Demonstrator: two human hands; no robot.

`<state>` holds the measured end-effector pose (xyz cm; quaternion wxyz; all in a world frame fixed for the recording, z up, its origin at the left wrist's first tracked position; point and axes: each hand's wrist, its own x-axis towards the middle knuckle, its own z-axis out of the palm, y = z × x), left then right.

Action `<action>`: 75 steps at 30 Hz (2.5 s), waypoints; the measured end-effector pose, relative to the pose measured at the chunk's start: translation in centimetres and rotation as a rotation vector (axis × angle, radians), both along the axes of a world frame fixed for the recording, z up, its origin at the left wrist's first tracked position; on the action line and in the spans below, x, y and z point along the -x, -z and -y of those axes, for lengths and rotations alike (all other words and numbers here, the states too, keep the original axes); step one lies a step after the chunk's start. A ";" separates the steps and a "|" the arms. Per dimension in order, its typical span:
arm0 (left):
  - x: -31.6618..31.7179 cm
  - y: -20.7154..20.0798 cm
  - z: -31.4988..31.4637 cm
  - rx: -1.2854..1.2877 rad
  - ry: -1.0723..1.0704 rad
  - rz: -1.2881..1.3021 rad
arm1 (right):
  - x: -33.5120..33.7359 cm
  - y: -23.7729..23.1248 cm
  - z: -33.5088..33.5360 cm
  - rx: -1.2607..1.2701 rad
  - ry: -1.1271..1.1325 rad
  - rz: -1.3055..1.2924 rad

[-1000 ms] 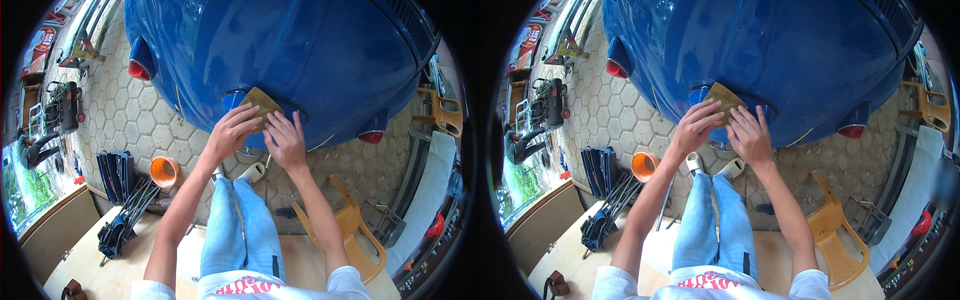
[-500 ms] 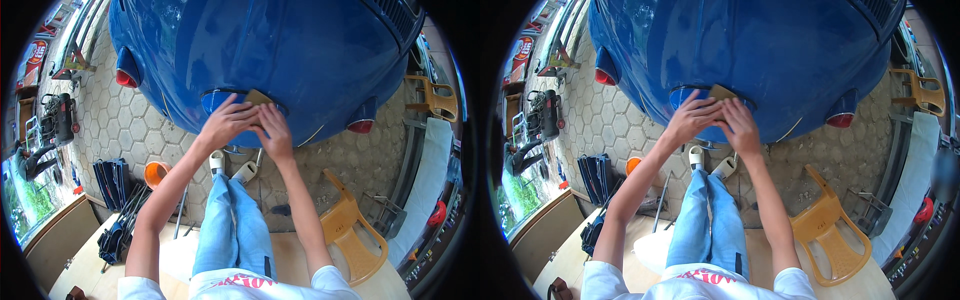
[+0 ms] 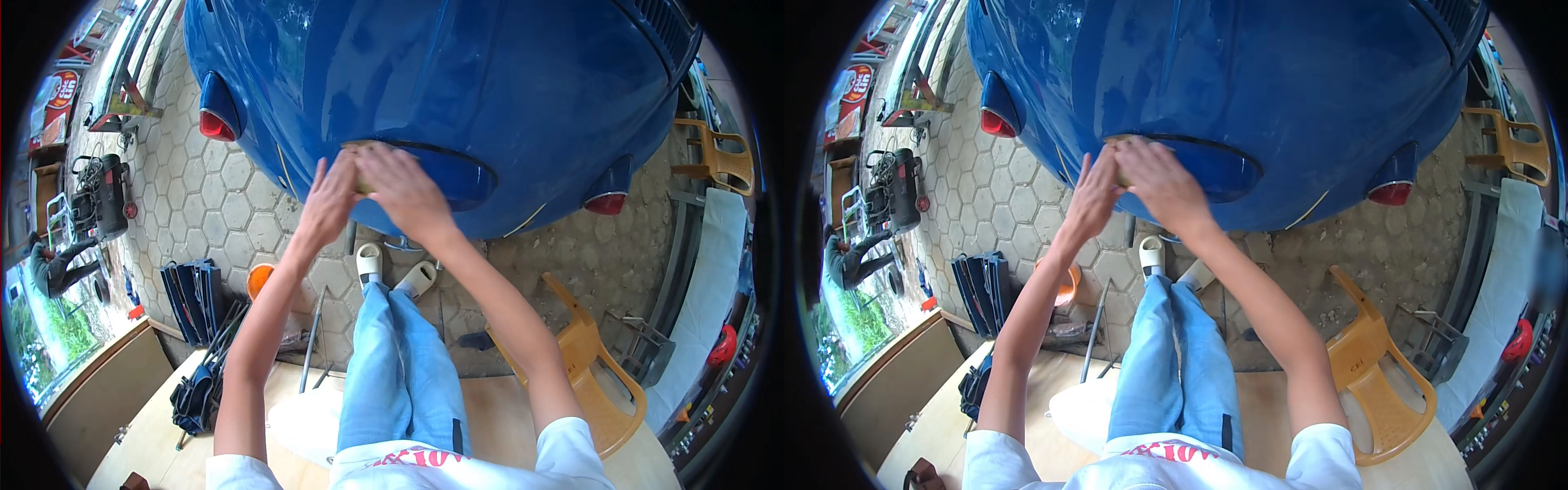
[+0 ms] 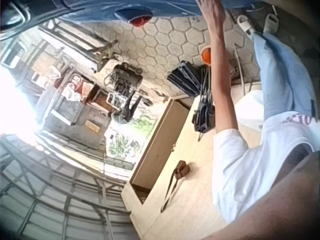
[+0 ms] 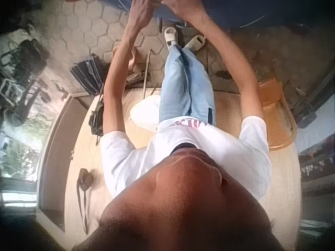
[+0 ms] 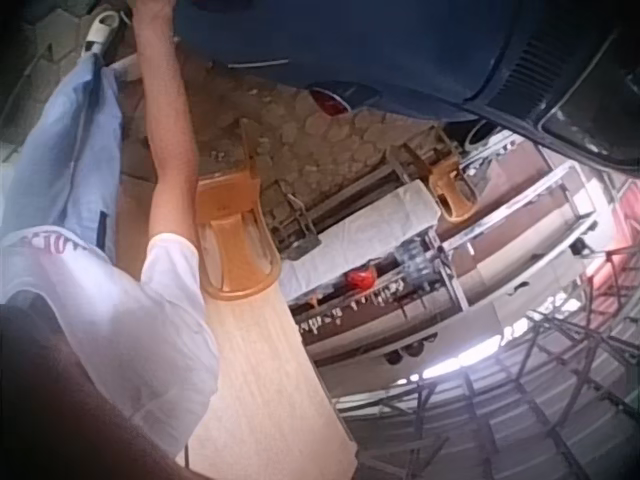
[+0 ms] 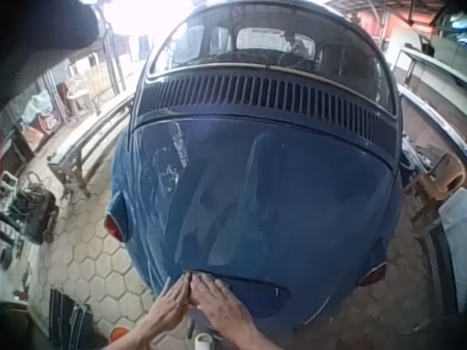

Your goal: The person rubs sandpaper across the rear body and roof of a car, dips the sandpaper into a bucket of water, and sands the lower rear surface and trunk while feeling the car with bare hands.

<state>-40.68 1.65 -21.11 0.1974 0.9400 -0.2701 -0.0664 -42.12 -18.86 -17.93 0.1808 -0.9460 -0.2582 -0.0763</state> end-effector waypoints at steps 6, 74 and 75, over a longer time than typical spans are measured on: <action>1.7 2.3 -2.5 0.250 0.052 0.111 | -0.9 1.9 -2.5 0.297 -0.062 0.173; -1.3 -5.7 17.5 -0.028 0.720 0.047 | 10.3 8.4 4.2 -0.694 0.796 -0.164; -1.3 -5.7 17.3 -0.002 0.724 0.058 | 10.3 8.3 3.6 -0.768 0.815 -0.166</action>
